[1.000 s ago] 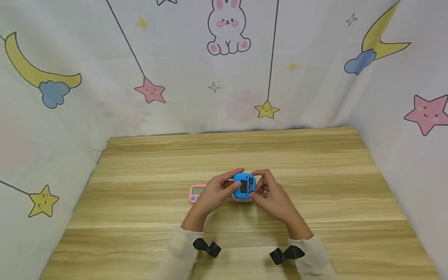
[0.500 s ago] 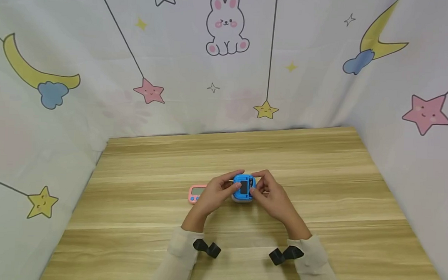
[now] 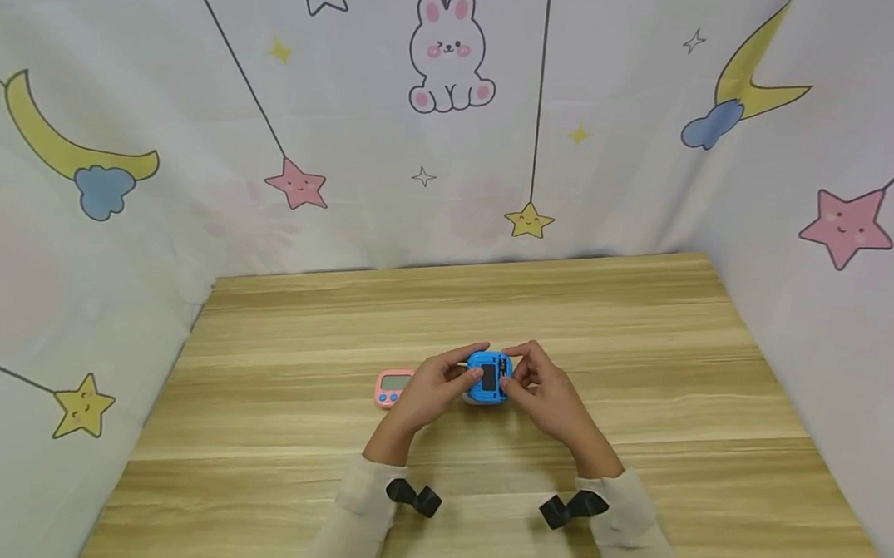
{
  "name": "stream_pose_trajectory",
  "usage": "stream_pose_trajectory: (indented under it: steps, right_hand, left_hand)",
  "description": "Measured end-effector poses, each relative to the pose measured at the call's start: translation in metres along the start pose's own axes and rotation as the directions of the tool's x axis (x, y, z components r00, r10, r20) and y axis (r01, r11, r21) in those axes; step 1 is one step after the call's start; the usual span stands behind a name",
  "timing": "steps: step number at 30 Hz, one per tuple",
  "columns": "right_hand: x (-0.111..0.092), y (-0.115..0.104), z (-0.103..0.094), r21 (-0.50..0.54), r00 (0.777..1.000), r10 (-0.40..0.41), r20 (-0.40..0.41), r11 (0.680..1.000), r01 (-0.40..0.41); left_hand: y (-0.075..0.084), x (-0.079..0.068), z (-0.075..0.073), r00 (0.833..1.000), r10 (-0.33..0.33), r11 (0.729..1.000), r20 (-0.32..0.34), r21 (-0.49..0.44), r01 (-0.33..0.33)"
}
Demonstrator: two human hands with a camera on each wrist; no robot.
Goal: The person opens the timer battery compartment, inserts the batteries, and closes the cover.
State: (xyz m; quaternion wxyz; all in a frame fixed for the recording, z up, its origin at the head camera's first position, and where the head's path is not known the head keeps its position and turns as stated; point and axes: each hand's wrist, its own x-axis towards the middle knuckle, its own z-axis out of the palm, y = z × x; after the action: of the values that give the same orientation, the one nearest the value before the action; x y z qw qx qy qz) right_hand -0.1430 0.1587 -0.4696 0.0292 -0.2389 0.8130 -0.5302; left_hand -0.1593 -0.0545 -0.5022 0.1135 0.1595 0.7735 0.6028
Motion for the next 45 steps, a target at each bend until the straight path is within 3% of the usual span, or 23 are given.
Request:
stream_pose_trajectory:
  steps: [12, 17, 22, 27, 36, 42, 45]
  right_hand:
    - [-0.004, 0.007, -0.011, 0.061, 0.992, 0.051, 0.111, 0.996, -0.058]
    - [-0.004, 0.008, -0.014, 0.041, 0.991, 0.047, 0.128, 0.998, -0.053]
    - [-0.005, 0.014, -0.023, 0.011, 0.992, 0.049, 0.117, 0.999, -0.05]
    - [-0.009, 0.045, -0.035, 0.001, 0.997, 0.056, 0.057, 0.998, -0.056]
    - [-0.015, 0.079, -0.046, -0.185, 0.992, 0.114, 0.061, 0.978, -0.101]
    - [-0.019, 0.088, -0.046, -0.384, 0.982, 0.156, 0.111, 0.918, -0.102]
    - [-0.021, 0.09, -0.046, -0.43, 0.982, 0.149, 0.115, 0.899, -0.086]
  left_hand:
    - [-0.003, 0.0, -0.001, 1.0, 0.013, 0.999, -0.001, -0.045, -0.013]
    - [-0.003, 0.001, -0.001, 1.0, 0.015, 0.999, -0.001, -0.053, -0.015]
    - [-0.003, 0.001, -0.001, 1.0, 0.006, 0.998, -0.011, -0.055, -0.007]
    - [-0.005, 0.001, 0.0, 1.0, 0.011, 0.999, -0.02, -0.044, -0.012]
    - [-0.006, 0.0, -0.001, 1.0, 0.006, 1.0, -0.026, -0.014, -0.006]
    - [-0.005, 0.0, -0.001, 1.0, 0.008, 1.0, -0.028, -0.014, -0.008]
    - [-0.004, 0.0, -0.001, 1.0, 0.007, 1.0, -0.026, -0.012, -0.007]
